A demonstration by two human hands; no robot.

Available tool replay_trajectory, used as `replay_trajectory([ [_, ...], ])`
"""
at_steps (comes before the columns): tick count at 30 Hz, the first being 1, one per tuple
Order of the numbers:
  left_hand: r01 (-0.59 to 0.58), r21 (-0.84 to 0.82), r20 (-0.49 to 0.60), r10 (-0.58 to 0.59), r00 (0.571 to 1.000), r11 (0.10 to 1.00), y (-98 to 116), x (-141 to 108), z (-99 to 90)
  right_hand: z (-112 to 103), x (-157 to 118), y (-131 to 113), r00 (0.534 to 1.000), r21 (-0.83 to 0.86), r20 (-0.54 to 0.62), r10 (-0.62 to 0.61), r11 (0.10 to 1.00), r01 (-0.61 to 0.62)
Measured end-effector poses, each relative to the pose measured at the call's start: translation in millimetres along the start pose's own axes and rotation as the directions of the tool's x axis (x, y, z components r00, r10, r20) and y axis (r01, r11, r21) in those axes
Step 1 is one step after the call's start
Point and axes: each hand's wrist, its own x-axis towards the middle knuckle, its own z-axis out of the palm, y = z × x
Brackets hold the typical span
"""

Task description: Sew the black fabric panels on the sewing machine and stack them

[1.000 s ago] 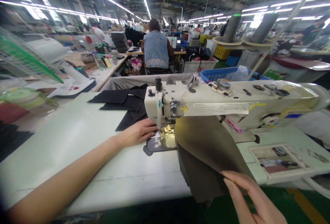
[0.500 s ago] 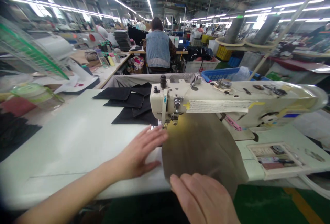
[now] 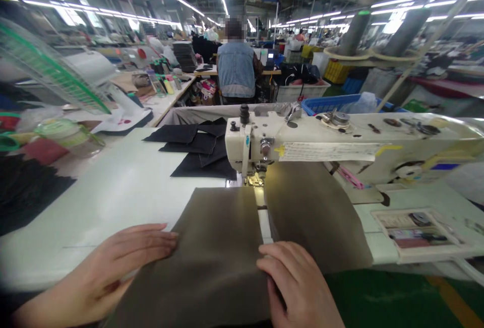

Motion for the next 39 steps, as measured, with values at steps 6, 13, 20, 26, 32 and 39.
replay_trajectory([
  [6, 0.192, -0.096, 0.173, -0.174, 0.970, 0.977, -2, -7, 13.4, 20, 20, -5, 0.955, 0.390, 0.249, 0.162, 0.886, -0.252],
  [13, 0.689, -0.309, 0.050, -0.712, 0.700, 0.656, -22, 16, 26.8, 73, 44, 11, 0.754, 0.466, 0.188, 0.629, 0.619, -0.633],
  [20, 0.789, -0.172, -0.020, -0.803, 0.595, 0.589, -28, 37, 46.3, 86, 43, 6, 0.837, 0.304, 0.052, 0.544, 0.790, -0.532],
  [26, 0.788, -0.155, -0.020, -0.800, 0.600, 0.595, -29, 30, 50.9, 79, 31, 0, 0.888, 0.092, -0.038, 0.459, 0.886, -0.454],
  [32, 0.807, -0.017, -0.108, -0.803, 0.586, 0.590, -19, 29, 53.2, 80, 31, 0, 0.902, 0.088, 0.020, 0.430, 0.898, -0.430],
  [39, 0.812, 0.047, -0.094, -0.807, 0.583, 0.581, -15, 32, 54.8, 80, 28, -2, 0.903, 0.082, 0.011, 0.430, 0.899, -0.430],
])
